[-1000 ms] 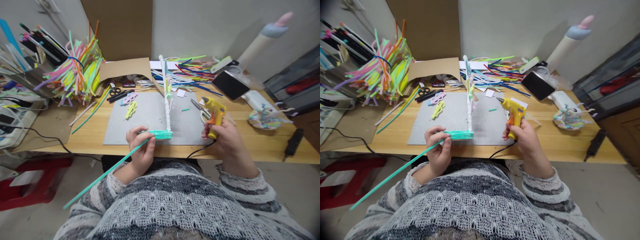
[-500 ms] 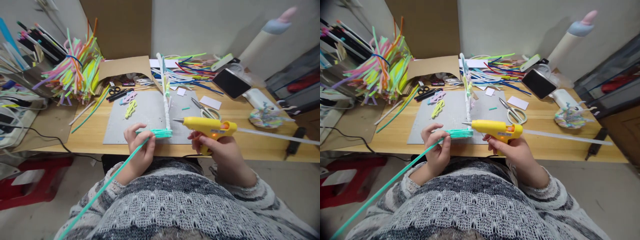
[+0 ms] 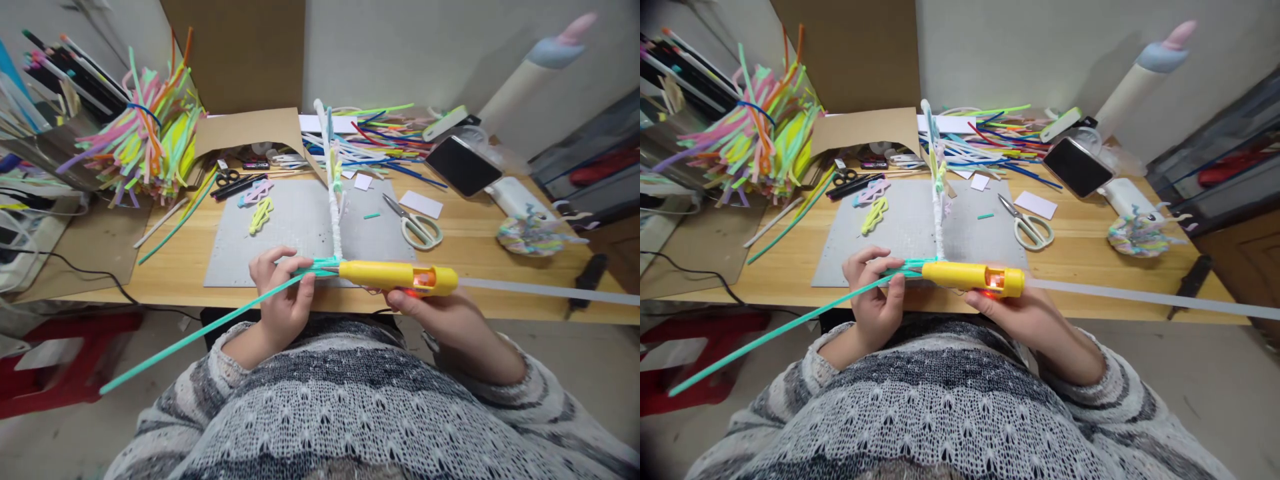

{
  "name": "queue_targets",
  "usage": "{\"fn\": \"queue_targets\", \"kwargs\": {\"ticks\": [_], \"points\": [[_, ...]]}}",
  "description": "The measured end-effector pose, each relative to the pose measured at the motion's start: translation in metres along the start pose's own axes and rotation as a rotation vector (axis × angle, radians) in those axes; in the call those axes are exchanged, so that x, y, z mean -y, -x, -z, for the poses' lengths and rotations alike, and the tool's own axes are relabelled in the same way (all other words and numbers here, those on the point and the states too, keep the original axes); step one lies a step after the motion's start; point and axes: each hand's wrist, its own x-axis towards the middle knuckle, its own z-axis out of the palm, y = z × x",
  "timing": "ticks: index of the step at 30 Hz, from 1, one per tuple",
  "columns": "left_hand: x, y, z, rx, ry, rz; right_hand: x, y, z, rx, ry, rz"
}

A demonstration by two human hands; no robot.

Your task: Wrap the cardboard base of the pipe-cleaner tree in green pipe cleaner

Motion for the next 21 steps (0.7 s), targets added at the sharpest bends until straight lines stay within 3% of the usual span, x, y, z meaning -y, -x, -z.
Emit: {"fn": "queue_targets", "kwargs": {"ticks": [5, 21], "points": [[-0.002, 0.0, -0.001, 0.018, -0.015, -0.028, 0.002, -0.002, 0.001, 0.013, 0.132, 0.051], [-0.005, 0.001, -0.001, 0.025, -0.035, -0.03, 0.014, -0.007, -0.003, 0.038, 0.237, 0.093]]}}
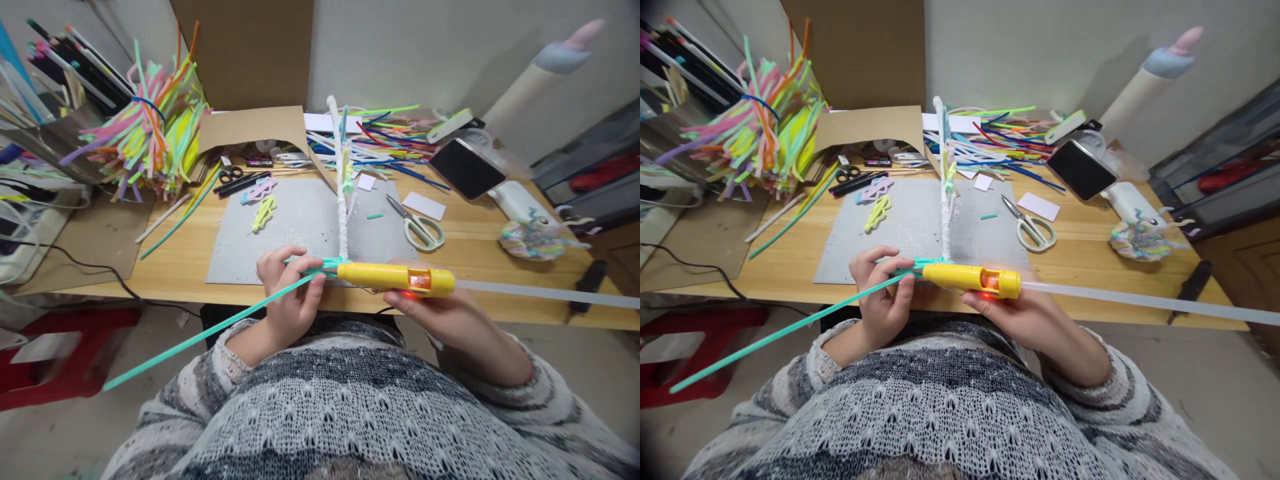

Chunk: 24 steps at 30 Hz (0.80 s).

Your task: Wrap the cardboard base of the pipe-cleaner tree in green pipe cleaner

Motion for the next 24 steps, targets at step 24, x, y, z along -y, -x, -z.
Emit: {"fn": "queue_targets", "kwargs": {"ticks": [24], "points": [[-0.001, 0.0, 0.001, 0.002, -0.011, -0.002, 0.009, -0.004, 0.011, 0.059, 0.164, 0.215]]}}
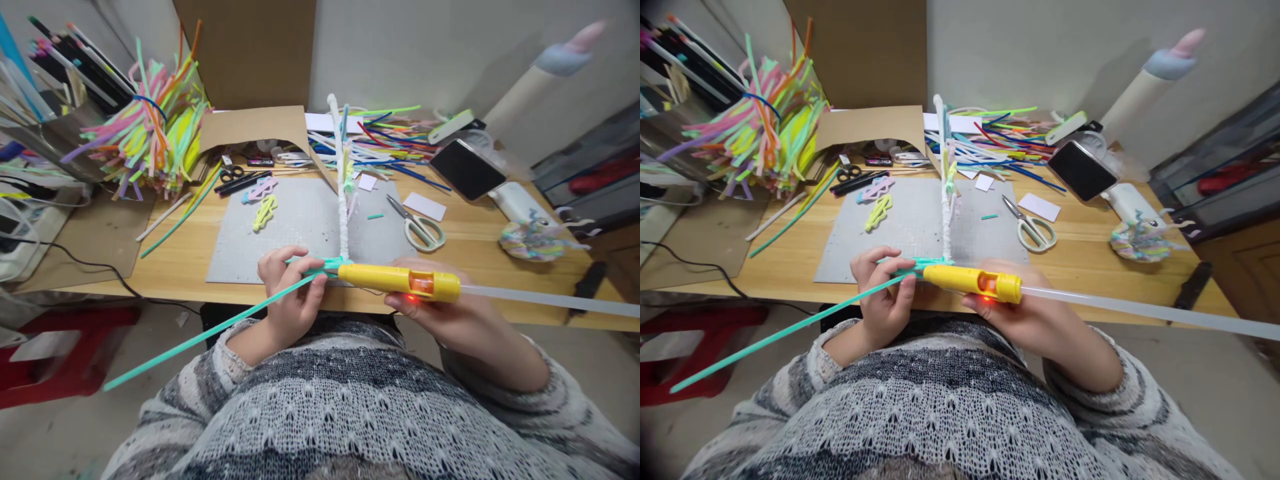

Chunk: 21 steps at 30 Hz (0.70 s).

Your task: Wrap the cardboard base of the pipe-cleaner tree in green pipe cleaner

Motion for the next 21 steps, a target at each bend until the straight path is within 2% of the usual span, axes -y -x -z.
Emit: {"fn": "queue_targets", "kwargs": {"ticks": [7, 14, 18, 21], "points": [[0.0002, -0.0001, -0.0008, -0.006, 0.009, -0.003, 0.0002, 0.0012, -0.0003, 0.021, 0.014, -0.049], [0.0006, 0.0009, -0.0009, -0.004, 0.014, -0.001, 0.006, 0.0008, -0.002, 0.009, -0.137, -0.183], [0.0011, 0.0013, -0.001, -0.002, 0.014, 0.001, 0.0076, -0.0002, -0.002, 0.005, -0.154, -0.172], [0.0012, 0.0014, -0.0011, -0.005, 0.014, 0.0, 0.0038, 0.0005, -0.0023, 0.008, -0.079, -0.135]]}}
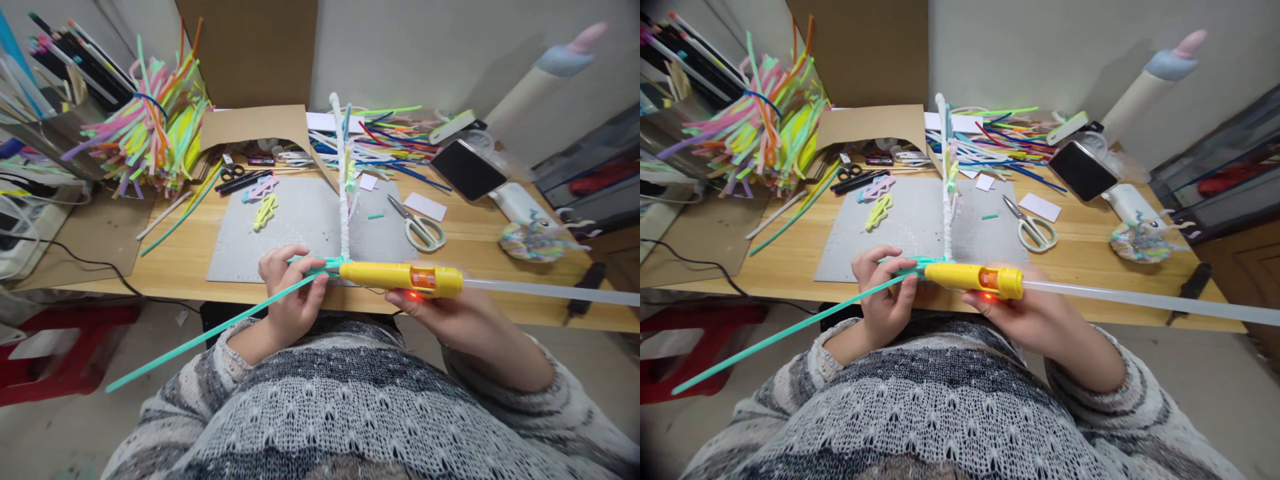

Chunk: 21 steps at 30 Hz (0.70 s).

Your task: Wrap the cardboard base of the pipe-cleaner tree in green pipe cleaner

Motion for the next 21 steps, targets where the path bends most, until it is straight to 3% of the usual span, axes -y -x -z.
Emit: {"fn": "queue_targets", "kwargs": {"ticks": [14, 21], "points": [[-0.001, 0.001, 0.001, 0.013, -0.004, -0.009, -0.011, 0.005, 0.005, 0.033, 0.117, 0.075], [-0.001, 0.001, 0.001, 0.025, -0.016, -0.016, 0.006, 0.008, 0.013, 0.045, 0.26, 0.138]]}}
